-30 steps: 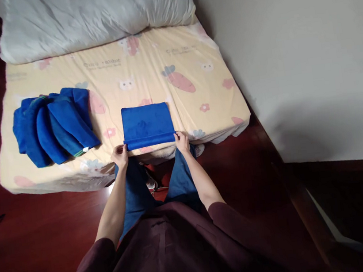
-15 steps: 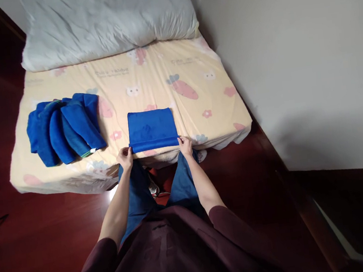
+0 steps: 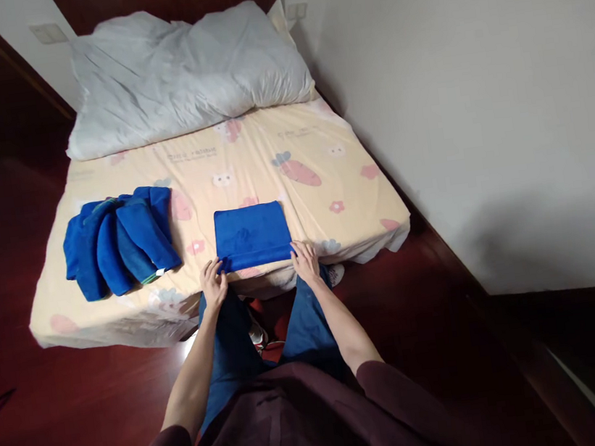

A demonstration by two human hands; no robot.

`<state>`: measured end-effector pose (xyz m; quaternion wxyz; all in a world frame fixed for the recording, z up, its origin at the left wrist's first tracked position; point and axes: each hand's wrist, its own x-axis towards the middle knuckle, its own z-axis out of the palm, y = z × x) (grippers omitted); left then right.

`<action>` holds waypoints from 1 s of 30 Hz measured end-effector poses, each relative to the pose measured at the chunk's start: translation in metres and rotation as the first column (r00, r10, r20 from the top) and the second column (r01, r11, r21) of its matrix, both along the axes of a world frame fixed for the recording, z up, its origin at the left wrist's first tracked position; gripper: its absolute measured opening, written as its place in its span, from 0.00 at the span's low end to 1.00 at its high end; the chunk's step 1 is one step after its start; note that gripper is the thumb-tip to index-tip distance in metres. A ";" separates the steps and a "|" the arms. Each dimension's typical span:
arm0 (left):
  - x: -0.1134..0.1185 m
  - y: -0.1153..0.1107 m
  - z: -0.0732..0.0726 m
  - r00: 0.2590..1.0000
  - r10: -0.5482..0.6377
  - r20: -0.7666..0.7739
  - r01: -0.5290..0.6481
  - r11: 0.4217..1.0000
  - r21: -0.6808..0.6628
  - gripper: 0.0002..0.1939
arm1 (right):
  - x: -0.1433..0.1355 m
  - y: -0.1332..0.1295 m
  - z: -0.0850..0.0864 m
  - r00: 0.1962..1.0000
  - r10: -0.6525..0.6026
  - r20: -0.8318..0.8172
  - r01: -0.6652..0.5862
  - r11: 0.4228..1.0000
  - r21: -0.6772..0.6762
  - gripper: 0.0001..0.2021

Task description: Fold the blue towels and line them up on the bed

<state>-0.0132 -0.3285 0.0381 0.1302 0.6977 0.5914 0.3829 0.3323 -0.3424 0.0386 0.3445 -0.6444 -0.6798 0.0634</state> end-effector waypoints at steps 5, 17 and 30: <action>0.004 0.008 -0.008 0.974 -0.193 -0.115 0.185 0.980 -0.080 0.25 | 0.001 -0.001 0.002 0.970 0.223 0.095 -0.212 0.971 -0.110 0.24; -0.003 0.031 -0.020 0.994 -0.104 0.014 0.105 0.990 -0.095 0.29 | 0.004 0.024 -0.017 0.993 0.078 -0.091 -0.090 0.987 -0.133 0.29; -0.011 0.018 -0.009 0.999 -0.005 0.048 0.006 1.000 -0.014 0.29 | 0.009 0.010 -0.008 0.979 0.090 -0.185 -0.116 0.984 -0.137 0.31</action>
